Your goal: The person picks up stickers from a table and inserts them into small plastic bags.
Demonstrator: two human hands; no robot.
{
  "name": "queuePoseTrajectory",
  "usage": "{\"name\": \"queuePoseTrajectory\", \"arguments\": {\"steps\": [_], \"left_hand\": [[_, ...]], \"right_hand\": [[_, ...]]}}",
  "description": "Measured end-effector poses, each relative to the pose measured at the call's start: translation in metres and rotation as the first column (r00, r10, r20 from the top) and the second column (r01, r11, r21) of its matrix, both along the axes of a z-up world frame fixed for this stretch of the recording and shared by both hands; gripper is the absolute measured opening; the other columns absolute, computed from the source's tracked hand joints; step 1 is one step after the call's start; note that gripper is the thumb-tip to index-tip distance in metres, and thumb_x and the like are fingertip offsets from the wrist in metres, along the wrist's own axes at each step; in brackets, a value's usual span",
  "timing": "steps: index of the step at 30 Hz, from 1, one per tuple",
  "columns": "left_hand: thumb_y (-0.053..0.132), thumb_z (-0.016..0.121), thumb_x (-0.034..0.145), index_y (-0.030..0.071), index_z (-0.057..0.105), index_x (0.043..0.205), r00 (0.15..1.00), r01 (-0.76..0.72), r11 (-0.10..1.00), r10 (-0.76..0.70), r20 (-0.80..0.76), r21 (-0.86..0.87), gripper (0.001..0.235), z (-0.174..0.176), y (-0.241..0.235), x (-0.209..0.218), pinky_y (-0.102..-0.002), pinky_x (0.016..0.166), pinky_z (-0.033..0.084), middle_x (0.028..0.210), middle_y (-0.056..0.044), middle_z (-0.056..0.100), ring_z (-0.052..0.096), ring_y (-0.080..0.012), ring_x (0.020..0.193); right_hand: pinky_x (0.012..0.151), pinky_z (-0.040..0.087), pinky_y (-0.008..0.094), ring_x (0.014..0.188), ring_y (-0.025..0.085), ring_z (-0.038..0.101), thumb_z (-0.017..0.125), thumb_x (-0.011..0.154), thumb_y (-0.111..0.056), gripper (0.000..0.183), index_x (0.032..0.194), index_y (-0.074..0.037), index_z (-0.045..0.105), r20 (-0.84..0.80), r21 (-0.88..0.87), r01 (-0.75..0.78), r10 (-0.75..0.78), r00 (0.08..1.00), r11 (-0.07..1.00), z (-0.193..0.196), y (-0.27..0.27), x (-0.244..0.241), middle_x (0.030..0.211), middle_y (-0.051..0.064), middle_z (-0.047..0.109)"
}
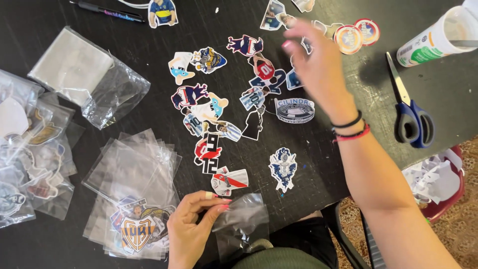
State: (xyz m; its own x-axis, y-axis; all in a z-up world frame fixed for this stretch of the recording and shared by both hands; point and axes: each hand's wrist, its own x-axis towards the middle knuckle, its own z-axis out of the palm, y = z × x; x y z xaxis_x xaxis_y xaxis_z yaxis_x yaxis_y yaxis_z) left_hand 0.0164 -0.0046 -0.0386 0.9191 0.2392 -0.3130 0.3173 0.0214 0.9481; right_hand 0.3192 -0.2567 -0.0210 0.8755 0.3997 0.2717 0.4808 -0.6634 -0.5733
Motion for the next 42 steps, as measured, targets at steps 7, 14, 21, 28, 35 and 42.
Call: {"name": "queuePoseTrajectory", "arguments": {"steps": [7,14,21,28,35,42], "left_hand": [[0.004,0.081,0.084,0.006,0.068,0.104,1.0,0.016,1.0,-0.016,0.023,0.0,0.024,-0.006,0.002,-0.002,-0.023,0.075,0.068,0.086,-0.012,0.089,0.086,-0.0162,0.078],[0.005,0.081,0.084,0.007,0.069,0.104,1.0,-0.002,1.0,0.002,0.0,-0.016,0.024,-0.002,0.003,-0.002,-0.023,0.072,0.067,0.088,-0.012,0.09,0.087,-0.0177,0.077],[0.003,0.08,0.084,0.003,0.069,0.105,1.0,0.015,0.999,-0.014,0.017,-0.041,0.023,0.001,0.003,-0.001,-0.024,0.076,0.07,0.088,-0.013,0.089,0.086,-0.0167,0.082],[0.006,0.082,0.083,0.006,0.071,0.103,0.998,0.038,0.999,-0.04,-0.057,-0.032,0.023,0.003,0.003,-0.001,-0.024,0.078,0.068,0.087,-0.01,0.09,0.086,-0.0152,0.085],[0.01,0.083,0.083,0.008,0.071,0.102,0.996,0.062,0.998,-0.061,-0.064,0.012,0.023,0.003,0.004,0.0,-0.023,0.079,0.067,0.087,-0.007,0.091,0.086,-0.0129,0.084],[0.007,0.083,0.083,0.007,0.071,0.103,0.998,0.027,0.999,-0.029,-0.055,-0.025,0.024,0.0,0.004,-0.003,-0.022,0.079,0.063,0.089,-0.008,0.09,0.085,-0.0127,0.086]], "right_hand": [[0.096,0.054,0.04,0.11,0.029,0.069,0.091,0.093,-0.017,0.061,0.136,0.0,0.052,-0.069,0.076,0.132,-0.127,0.989,0.988,-0.027,-0.033,0.085,0.124,0.015,0.073],[0.096,0.04,0.049,0.119,0.038,0.048,0.101,0.068,-0.02,0.086,0.133,-0.003,0.047,-0.233,-0.347,-0.084,0.0,0.972,0.934,-0.002,0.025,0.115,0.117,0.013,0.069],[0.086,0.051,0.041,0.095,0.024,0.068,0.087,0.087,-0.019,0.058,0.137,-0.004,0.061,-0.363,-0.333,-0.005,-0.124,0.923,0.943,0.026,0.033,0.098,0.109,0.007,0.075],[0.08,0.05,0.036,0.089,0.023,0.069,0.088,0.081,-0.01,0.063,0.134,-0.003,0.055,-0.478,-0.268,-0.24,0.087,0.874,0.933,0.087,-0.001,0.059,0.114,0.01,0.067],[0.077,0.05,0.049,0.094,0.032,0.07,0.081,0.083,-0.009,0.068,0.14,-0.026,0.048,-0.61,-0.752,-0.556,-0.053,0.791,0.353,0.067,0.01,0.045,0.102,0.01,0.076],[0.094,0.035,0.036,0.056,0.018,0.057,0.074,0.073,0.002,0.048,0.107,-0.016,0.046,-0.118,-0.924,-0.348,0.742,0.66,0.162,0.05,-0.007,0.034,0.082,-0.005,0.051]]}}
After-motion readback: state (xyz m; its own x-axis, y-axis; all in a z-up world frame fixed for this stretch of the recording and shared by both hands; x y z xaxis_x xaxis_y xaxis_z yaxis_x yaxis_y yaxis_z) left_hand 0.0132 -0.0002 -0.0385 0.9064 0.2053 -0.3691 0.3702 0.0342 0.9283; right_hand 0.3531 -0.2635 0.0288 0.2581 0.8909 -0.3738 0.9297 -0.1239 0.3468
